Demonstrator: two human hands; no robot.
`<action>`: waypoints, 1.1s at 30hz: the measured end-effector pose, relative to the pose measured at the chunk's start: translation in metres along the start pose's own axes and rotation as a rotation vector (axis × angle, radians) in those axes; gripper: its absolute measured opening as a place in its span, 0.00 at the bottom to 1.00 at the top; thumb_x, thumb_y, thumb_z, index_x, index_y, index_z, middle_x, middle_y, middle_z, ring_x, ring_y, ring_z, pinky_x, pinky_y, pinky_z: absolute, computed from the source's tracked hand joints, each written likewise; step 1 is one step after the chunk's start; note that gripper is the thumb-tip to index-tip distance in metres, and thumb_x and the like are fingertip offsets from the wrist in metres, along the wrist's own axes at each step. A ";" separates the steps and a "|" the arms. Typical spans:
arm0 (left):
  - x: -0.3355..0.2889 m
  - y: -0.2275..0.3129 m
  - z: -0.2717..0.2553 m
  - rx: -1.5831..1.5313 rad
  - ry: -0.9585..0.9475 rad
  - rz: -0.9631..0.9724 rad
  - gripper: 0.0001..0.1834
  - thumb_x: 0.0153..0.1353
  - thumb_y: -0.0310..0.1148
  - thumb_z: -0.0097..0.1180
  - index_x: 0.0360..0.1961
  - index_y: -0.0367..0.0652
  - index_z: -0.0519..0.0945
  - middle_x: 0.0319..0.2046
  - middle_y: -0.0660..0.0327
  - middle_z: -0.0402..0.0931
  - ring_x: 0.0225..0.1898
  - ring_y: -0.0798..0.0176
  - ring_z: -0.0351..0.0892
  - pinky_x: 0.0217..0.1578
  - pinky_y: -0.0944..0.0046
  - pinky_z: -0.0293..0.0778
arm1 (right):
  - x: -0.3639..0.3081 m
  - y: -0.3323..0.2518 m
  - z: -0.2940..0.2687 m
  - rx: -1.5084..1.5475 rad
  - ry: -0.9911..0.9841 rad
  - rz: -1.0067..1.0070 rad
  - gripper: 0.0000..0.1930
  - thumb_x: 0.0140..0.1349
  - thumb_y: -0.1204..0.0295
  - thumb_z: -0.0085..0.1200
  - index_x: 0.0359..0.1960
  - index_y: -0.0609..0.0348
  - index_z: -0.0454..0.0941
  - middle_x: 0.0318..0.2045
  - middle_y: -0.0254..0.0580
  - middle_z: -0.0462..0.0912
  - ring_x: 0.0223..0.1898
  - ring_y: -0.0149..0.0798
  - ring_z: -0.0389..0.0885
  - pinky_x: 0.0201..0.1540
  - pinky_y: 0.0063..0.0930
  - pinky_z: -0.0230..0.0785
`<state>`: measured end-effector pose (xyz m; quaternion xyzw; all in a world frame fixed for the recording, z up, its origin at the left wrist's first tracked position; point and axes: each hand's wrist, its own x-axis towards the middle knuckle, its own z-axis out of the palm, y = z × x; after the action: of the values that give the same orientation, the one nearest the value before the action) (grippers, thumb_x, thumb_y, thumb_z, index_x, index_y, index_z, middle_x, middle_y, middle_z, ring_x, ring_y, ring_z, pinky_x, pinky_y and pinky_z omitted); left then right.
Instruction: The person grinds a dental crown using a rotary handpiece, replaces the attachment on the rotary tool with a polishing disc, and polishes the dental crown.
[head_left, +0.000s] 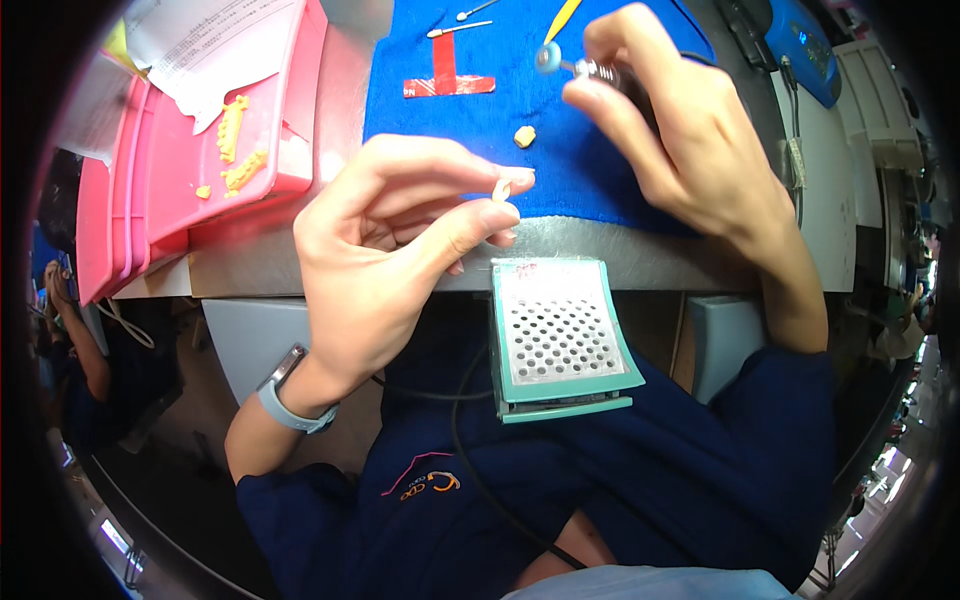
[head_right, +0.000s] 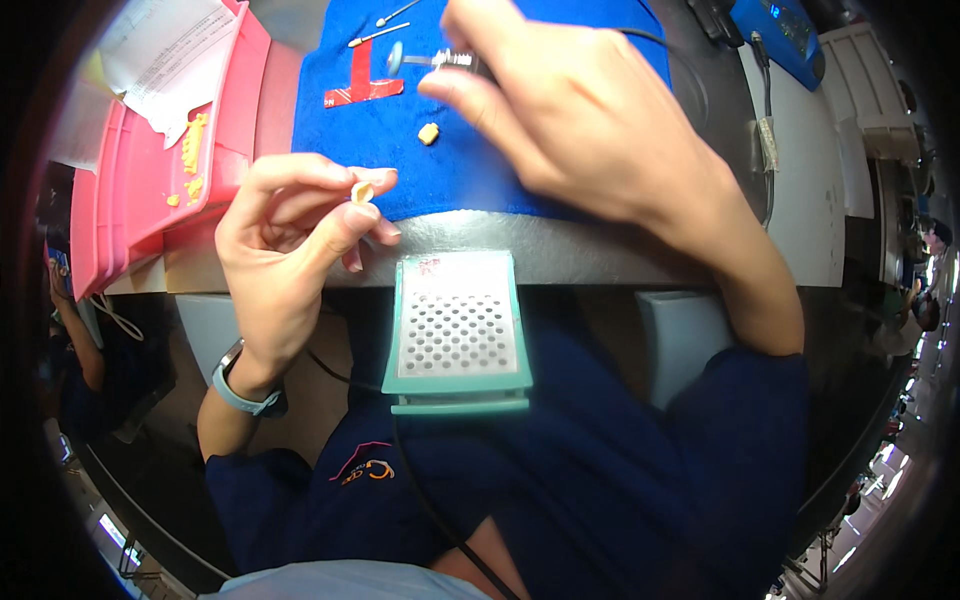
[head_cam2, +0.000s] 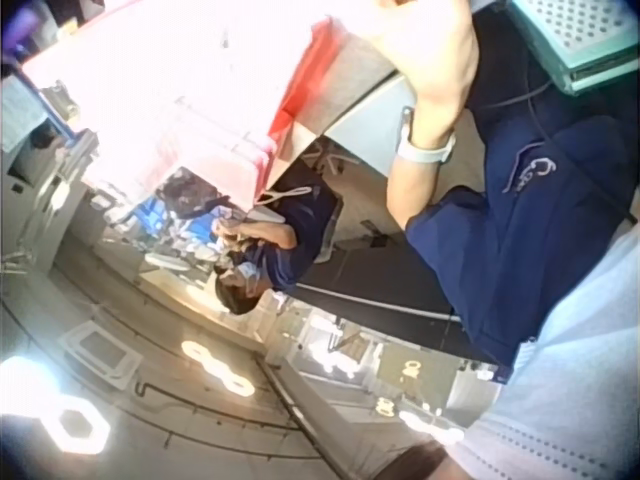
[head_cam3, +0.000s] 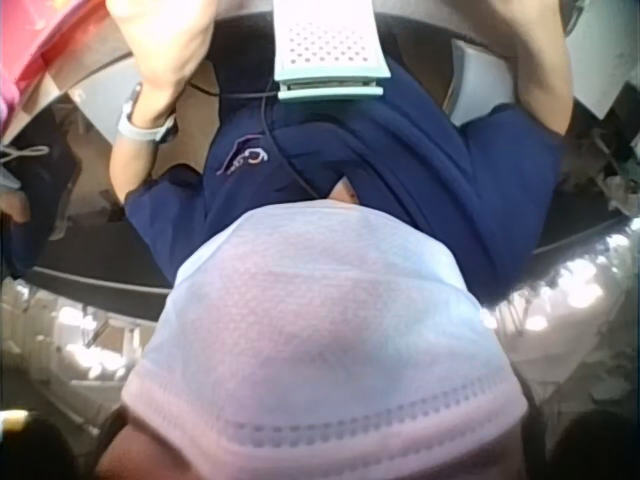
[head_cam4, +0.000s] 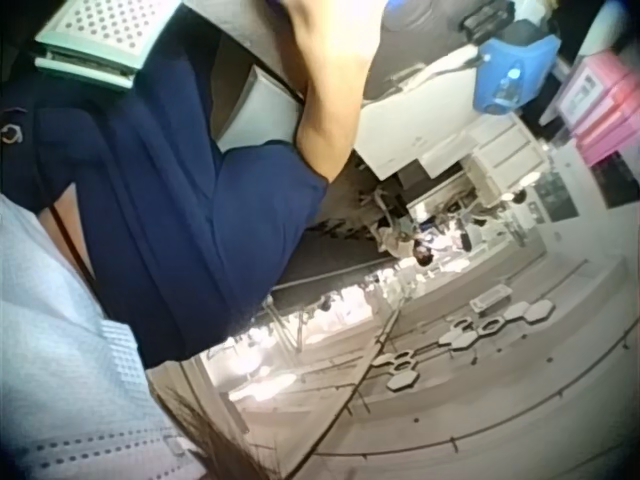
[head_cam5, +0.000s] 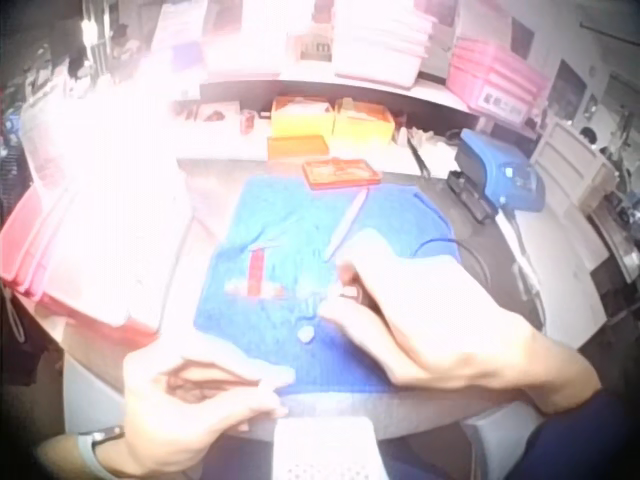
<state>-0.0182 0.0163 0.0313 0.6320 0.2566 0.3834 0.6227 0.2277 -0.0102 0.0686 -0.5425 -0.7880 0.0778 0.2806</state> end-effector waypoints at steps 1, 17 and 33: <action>0.000 -0.001 0.001 -0.010 0.008 -0.015 0.12 0.66 0.17 0.61 0.48 0.38 0.74 0.45 0.48 0.87 0.35 0.63 0.88 0.27 0.74 0.76 | -0.001 -0.006 0.000 0.089 0.001 0.001 0.10 0.67 0.71 0.59 0.45 0.64 0.76 0.32 0.49 0.79 0.32 0.51 0.81 0.36 0.38 0.71; -0.002 0.000 0.002 -0.041 0.013 -0.017 0.12 0.59 0.14 0.67 0.43 0.30 0.82 0.42 0.50 0.87 0.44 0.60 0.89 0.50 0.64 0.85 | -0.017 -0.021 0.004 -0.163 -0.019 -0.245 0.19 0.50 0.66 0.74 0.36 0.61 0.78 0.19 0.37 0.72 0.17 0.40 0.73 0.19 0.32 0.62; -0.004 -0.007 0.000 -0.250 -0.002 -0.018 0.06 0.62 0.12 0.63 0.38 0.29 0.83 0.41 0.46 0.86 0.39 0.59 0.89 0.34 0.67 0.86 | -0.020 -0.025 0.007 -0.133 -0.039 -0.207 0.14 0.51 0.71 0.71 0.30 0.59 0.75 0.18 0.37 0.70 0.17 0.40 0.73 0.19 0.34 0.63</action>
<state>-0.0195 0.0135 0.0233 0.5476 0.2118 0.4062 0.7002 0.2087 -0.0367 0.0663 -0.4739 -0.8486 0.0065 0.2352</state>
